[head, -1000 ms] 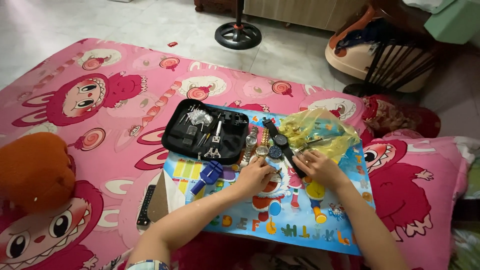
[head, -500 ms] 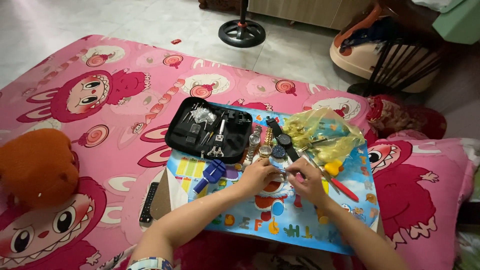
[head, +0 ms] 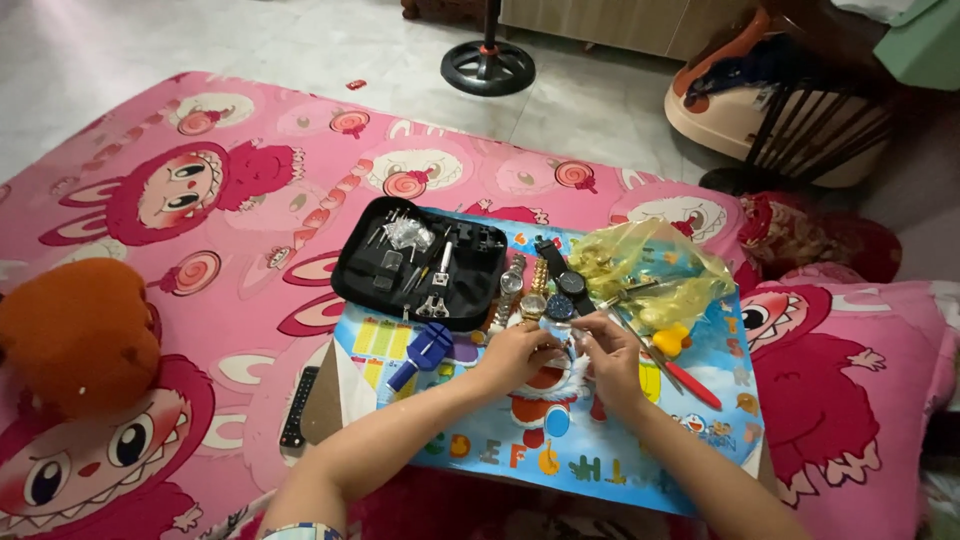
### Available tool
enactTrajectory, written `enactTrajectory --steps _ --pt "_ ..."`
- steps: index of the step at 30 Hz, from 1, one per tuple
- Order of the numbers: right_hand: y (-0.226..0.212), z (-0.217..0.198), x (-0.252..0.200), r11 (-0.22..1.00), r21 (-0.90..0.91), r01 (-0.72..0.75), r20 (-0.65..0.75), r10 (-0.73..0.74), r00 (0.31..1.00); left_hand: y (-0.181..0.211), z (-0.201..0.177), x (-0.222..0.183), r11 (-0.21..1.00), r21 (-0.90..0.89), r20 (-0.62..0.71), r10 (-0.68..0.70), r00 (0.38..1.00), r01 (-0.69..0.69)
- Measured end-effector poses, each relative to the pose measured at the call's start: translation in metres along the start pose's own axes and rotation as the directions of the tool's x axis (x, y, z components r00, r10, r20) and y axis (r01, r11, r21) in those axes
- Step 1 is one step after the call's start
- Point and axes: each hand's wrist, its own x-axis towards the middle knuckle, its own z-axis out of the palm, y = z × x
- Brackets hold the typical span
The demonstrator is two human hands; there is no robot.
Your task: The person sits on a bed with a watch repair kit on a board on their lap and works on several wristwatches. They use a small punch tool and hammer to work on watch bands and handles watch parts, picking up and setting down watches and tools one at a time.
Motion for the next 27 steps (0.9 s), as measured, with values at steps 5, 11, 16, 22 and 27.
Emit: enactTrajectory --steps 5,11,16,22,27 --pt "-0.004 0.003 0.002 0.998 0.034 0.051 0.014 -0.052 0.999 0.006 -0.004 0.001 1.0 -0.008 -0.033 -0.01 0.999 0.009" --pt "-0.019 0.012 -0.001 0.998 0.029 0.064 0.023 -0.064 0.998 -0.014 0.015 -0.004 0.999 -0.034 -0.075 -0.029 0.997 0.026" --pt "-0.029 0.014 0.003 0.996 -0.001 0.085 -0.022 -0.085 0.996 -0.003 0.005 0.0 0.999 -0.041 -0.055 -0.02 0.998 0.018" --pt "-0.026 0.011 0.007 1.0 0.027 0.009 -0.07 -0.008 0.997 -0.017 0.015 -0.003 0.994 -0.085 -0.018 -0.076 0.997 0.075" --pt "-0.016 0.012 0.004 0.998 0.061 0.022 -0.075 -0.018 0.997 -0.016 0.012 -0.001 0.991 -0.107 -0.001 -0.083 0.997 0.083"
